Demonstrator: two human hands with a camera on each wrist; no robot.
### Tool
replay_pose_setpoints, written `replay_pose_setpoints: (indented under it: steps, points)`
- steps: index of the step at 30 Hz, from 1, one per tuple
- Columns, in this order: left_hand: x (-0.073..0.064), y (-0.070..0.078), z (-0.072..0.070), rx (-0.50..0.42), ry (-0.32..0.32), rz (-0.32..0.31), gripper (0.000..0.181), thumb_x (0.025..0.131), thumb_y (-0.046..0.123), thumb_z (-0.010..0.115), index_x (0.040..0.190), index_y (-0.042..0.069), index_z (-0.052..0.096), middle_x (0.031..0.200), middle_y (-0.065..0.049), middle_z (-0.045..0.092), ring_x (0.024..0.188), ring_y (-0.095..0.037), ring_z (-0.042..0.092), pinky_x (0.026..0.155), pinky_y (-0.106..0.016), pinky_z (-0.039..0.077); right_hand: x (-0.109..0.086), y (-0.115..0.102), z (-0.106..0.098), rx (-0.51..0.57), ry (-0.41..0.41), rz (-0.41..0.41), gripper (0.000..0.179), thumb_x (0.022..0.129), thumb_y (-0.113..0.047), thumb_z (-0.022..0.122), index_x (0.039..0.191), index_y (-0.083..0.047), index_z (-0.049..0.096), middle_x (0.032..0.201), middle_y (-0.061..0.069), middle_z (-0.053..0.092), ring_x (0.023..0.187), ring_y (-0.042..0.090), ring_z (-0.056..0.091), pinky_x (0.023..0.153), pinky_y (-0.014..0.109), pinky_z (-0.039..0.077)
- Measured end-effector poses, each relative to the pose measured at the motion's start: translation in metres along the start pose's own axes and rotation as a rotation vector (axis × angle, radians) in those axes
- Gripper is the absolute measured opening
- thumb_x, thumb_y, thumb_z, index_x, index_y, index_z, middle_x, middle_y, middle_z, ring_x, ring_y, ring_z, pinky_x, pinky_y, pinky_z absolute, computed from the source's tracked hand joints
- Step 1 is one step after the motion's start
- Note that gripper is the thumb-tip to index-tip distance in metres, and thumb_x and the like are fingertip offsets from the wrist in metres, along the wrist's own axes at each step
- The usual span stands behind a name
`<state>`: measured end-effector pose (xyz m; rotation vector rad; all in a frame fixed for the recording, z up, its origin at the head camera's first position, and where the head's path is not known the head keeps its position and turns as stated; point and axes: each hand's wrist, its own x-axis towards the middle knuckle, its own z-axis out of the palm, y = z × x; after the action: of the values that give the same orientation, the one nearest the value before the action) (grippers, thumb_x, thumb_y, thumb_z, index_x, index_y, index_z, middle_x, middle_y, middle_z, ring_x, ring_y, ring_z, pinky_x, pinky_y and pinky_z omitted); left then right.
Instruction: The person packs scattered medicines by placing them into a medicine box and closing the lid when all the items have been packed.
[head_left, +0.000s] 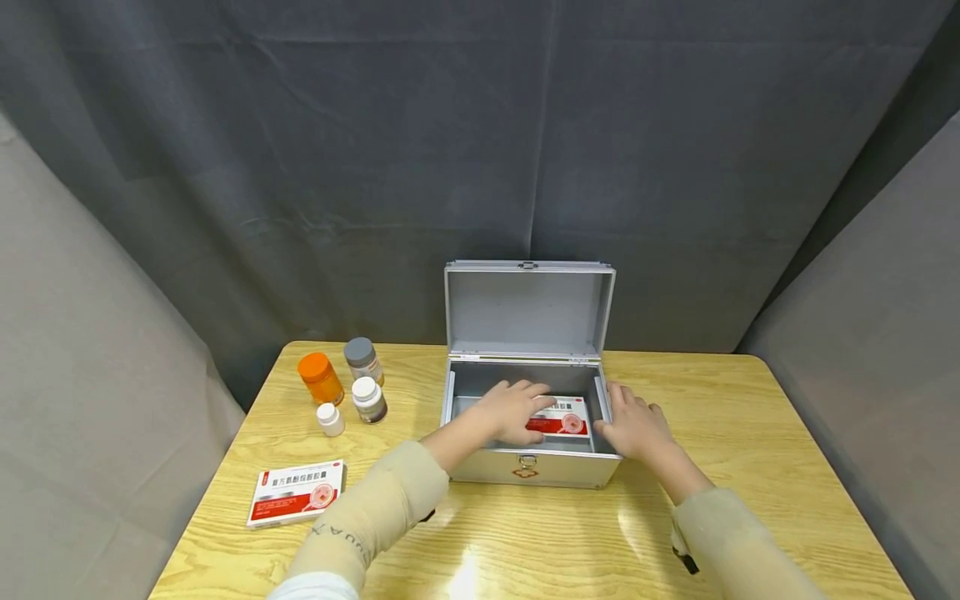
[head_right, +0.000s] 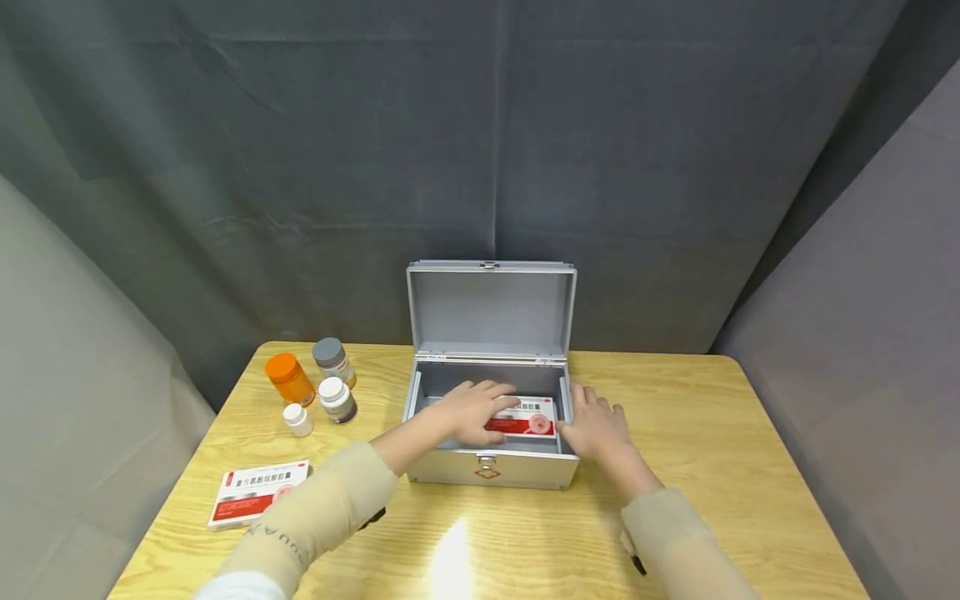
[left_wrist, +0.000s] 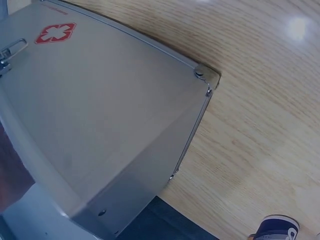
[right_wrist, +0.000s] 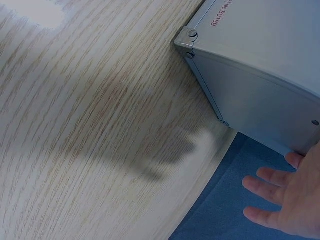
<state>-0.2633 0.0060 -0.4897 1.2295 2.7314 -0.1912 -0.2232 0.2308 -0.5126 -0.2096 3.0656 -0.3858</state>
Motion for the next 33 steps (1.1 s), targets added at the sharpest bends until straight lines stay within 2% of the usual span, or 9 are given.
replay_pose_setpoints:
  steps: [11,19,26,33]
  points:
    - [-0.021,-0.003,-0.001,0.008,0.134,0.046,0.063,0.086,0.051,0.047,0.141,0.022,0.035,0.147,0.0,0.03,0.132,-0.02,0.03,0.102,-0.045,0.031,0.0,-0.001,-0.001,0.004,0.001,0.004,0.071,0.083,-0.034,0.051,0.136,0.005,0.023,0.132,0.031,0.036,0.115,0.05,0.04,0.089,0.067,0.028]
    - [-0.037,-0.003,-0.002,0.07,0.22,0.058,0.061,0.086,0.05,0.046,0.139,0.021,0.036,0.145,-0.001,0.033,0.13,-0.02,0.033,0.1,-0.044,0.033,-0.001,-0.001,-0.001,0.008,-0.001,0.005,0.072,0.083,-0.035,0.051,0.136,0.004,0.023,0.133,0.03,0.036,0.115,0.049,0.04,0.09,0.067,0.027]
    - [-0.053,-0.003,-0.007,0.076,0.27,0.023,0.061,0.087,0.051,0.043,0.14,0.022,0.035,0.144,-0.001,0.034,0.13,-0.019,0.032,0.1,-0.041,0.032,-0.001,0.0,-0.001,0.013,-0.006,0.011,0.072,0.083,-0.035,0.051,0.137,0.004,0.023,0.134,0.03,0.035,0.116,0.05,0.039,0.091,0.068,0.026]
    - [-0.073,-0.009,-0.005,0.05,0.327,-0.013,0.061,0.087,0.049,0.047,0.14,0.02,0.036,0.143,-0.001,0.035,0.13,-0.022,0.033,0.101,-0.044,0.032,0.0,0.001,0.0,0.011,-0.006,0.009,0.072,0.083,-0.035,0.05,0.137,0.004,0.023,0.134,0.03,0.035,0.115,0.05,0.04,0.09,0.067,0.027]
